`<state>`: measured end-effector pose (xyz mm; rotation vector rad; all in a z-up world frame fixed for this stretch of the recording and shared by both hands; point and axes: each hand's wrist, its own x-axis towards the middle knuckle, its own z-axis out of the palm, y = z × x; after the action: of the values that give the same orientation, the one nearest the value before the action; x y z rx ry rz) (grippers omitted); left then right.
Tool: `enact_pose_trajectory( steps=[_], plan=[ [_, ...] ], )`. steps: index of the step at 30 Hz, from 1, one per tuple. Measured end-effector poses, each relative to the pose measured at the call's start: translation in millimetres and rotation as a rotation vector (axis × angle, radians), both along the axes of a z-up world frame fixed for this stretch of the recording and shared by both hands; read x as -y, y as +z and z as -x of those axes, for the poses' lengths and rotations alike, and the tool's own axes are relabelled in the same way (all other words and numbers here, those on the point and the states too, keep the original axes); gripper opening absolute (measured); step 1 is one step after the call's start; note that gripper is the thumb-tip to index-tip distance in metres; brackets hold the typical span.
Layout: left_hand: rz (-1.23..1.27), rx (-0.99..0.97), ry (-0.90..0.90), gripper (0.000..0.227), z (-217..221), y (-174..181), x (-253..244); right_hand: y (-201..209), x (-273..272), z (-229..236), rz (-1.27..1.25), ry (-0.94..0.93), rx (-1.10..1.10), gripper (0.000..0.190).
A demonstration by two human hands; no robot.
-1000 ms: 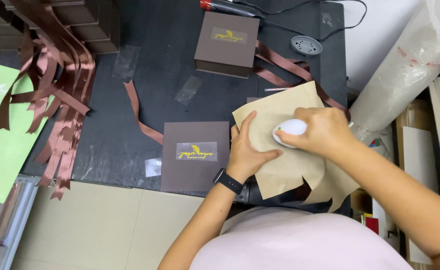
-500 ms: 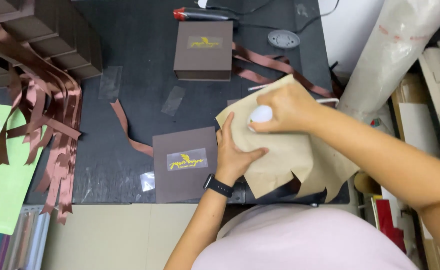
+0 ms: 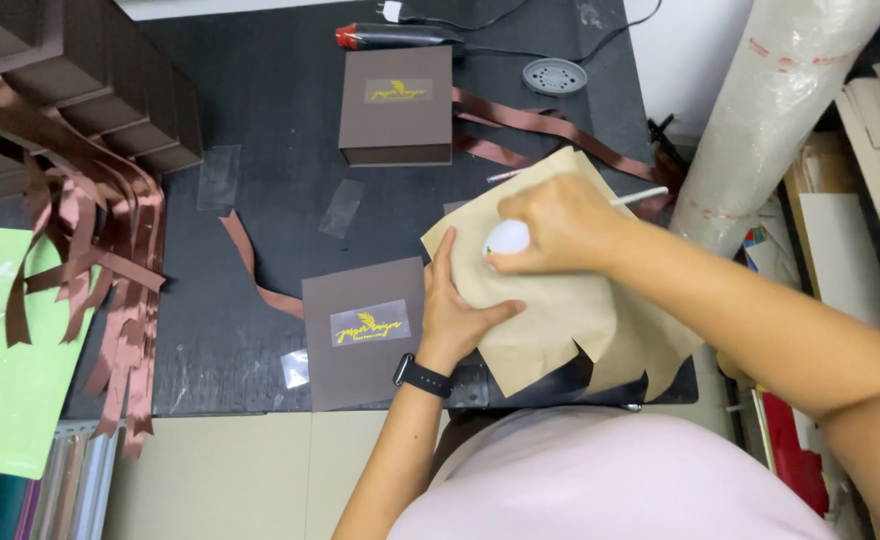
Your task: The person places a gold logo sticker on a brown box, smooths it with a pen, and then uses a handheld heat tool to press the sticker onto the box. The person repeats this process on multiple boxes, handling each one individually.
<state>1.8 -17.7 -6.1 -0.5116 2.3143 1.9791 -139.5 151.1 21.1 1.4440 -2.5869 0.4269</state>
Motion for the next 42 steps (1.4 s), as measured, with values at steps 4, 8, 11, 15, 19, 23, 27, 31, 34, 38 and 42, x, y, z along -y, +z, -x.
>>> enact_pose_trajectory(
  steps=[4,8,11,15,19,23,27,31,34,38,42],
  plan=[
    [0.011,0.004,-0.010,0.136,-2,2,3,1,-25,-17,-0.012,-0.014,0.061,0.044],
    [-0.021,0.008,-0.026,0.136,-7,4,6,1,-28,2,-0.005,-0.108,-0.041,0.047],
    [-0.046,-0.003,0.021,0.142,-13,4,5,1,-7,-9,0.069,-0.080,-0.034,0.046],
    [-0.028,0.062,0.049,0.143,-19,3,1,-5,-12,-8,0.014,-0.063,0.042,0.044],
    [-0.024,0.103,0.058,0.131,-19,1,-1,-3,6,5,0.054,-0.072,-0.034,0.047],
    [-0.007,0.066,0.106,0.135,-22,10,-10,-4,0,-21,0.026,-0.032,0.003,0.042],
    [0.004,0.075,0.137,0.122,-25,-4,-7,-2,-39,-5,-0.030,-0.077,0.052,0.046],
    [0.197,0.003,0.152,0.097,-28,-8,-8,6,-60,65,-0.091,-0.291,0.056,0.053],
    [0.456,-0.426,0.263,0.044,-31,-39,-19,-3,-59,147,-0.170,-0.506,0.033,0.057],
    [0.566,-0.515,0.255,0.009,-30,-25,-21,-18,-39,227,-0.184,-0.555,0.119,0.072],
    [0.815,-0.972,-0.242,0.015,-35,-6,-19,-62,-26,295,-0.248,-0.458,0.198,0.057]
  ],
)
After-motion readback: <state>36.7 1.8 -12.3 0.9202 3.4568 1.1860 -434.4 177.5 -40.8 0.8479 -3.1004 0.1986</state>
